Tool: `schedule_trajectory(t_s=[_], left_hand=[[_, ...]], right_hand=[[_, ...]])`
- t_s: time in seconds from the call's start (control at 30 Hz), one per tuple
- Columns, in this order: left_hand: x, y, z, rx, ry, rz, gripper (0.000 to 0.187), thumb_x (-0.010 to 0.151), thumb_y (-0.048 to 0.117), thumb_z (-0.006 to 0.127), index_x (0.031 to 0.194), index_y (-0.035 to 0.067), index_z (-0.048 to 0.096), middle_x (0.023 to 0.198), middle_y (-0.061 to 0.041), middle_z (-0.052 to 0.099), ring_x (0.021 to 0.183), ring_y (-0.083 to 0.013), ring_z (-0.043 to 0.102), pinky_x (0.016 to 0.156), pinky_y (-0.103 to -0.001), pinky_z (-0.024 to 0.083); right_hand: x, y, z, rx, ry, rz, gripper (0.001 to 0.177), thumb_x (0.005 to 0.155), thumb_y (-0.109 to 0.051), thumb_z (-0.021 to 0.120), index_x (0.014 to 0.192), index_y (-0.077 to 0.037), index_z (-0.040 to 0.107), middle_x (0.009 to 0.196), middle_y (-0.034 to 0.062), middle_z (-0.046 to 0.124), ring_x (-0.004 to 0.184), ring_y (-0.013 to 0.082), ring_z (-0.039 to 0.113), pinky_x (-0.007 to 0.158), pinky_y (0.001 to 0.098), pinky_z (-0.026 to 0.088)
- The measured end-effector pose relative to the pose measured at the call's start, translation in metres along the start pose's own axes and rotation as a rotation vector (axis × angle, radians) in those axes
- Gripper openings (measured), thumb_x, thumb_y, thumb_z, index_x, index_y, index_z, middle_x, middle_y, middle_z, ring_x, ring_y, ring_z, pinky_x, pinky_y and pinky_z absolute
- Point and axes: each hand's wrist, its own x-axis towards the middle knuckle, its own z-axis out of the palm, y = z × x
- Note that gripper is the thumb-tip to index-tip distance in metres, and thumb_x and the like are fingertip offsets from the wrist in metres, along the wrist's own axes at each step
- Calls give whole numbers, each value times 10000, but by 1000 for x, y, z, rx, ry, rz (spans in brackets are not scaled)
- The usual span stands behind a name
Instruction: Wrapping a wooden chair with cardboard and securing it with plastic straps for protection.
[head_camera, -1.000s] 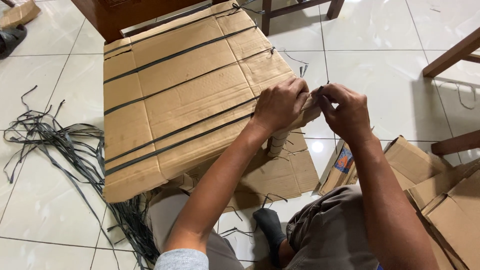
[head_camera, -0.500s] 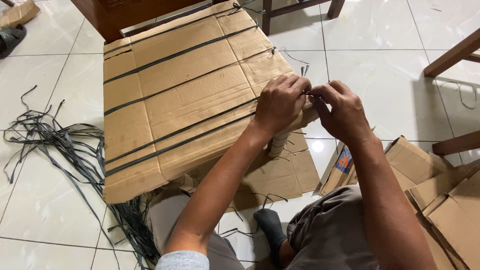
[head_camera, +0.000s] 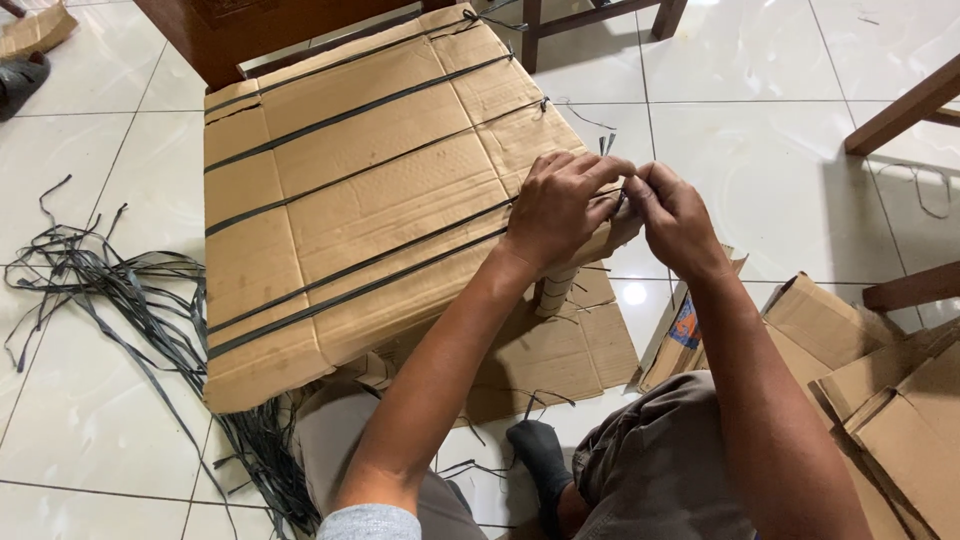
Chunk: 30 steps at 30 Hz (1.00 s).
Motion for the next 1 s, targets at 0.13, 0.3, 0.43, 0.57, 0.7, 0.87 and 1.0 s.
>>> schedule_trajectory(t_s=[0.13,0.3,0.43,0.57,0.7,0.87,1.0], left_hand=[[-2,-3,4,-48,9,55,211,861,247,739,1051,315,676,994,34,715,978,-238,723,1045,-440,488],[1,6,-5,-15,51,87,180,818,269,780,968,325,698,978,91,700,968,-186,715,1066,-424,474],[2,8,2,168,147,181,114,825,339,723,918,294,676,883,69,669,873,-154,698,1107,-436,410],[3,-1,22,252,168,274,136,778,275,750,893,240,684,832,21,666,815,-183,699,1104,-472,398],[4,3,27,228,179,245,135,785,300,709,891,228,670,810,14,667,804,-194,709,1100,-488,410],[4,-1,25,157,46,98,102,854,285,725,948,256,700,864,28,720,920,-198,739,1143,-488,376],[4,-3,13,-13,-70,-79,94,858,308,736,934,287,684,912,67,746,1038,-197,728,1174,-550,326]], right_hand=[[2,-3,-1,155,7,73,251,1156,-211,535,982,-66,644,759,-4,495,775,105,480,710,291,426],[1,-7,-3,173,12,67,236,1150,-188,570,984,-39,646,757,10,517,803,90,484,698,280,419],[2,7,-7,142,27,57,201,1128,-175,638,1010,-17,674,742,65,590,727,100,524,665,276,440],[8,16,-6,171,53,64,163,1116,-150,647,1019,-21,674,774,54,582,744,104,524,704,259,456],[11,22,-1,333,96,133,122,1093,-133,637,1043,-25,665,825,44,620,747,83,551,696,220,469],[18,36,-2,513,117,237,99,1041,-103,635,1108,-30,637,817,10,574,709,55,558,621,149,450],[21,47,-2,562,117,307,129,1017,-101,640,1128,-44,604,794,-18,551,689,38,531,588,133,404]])
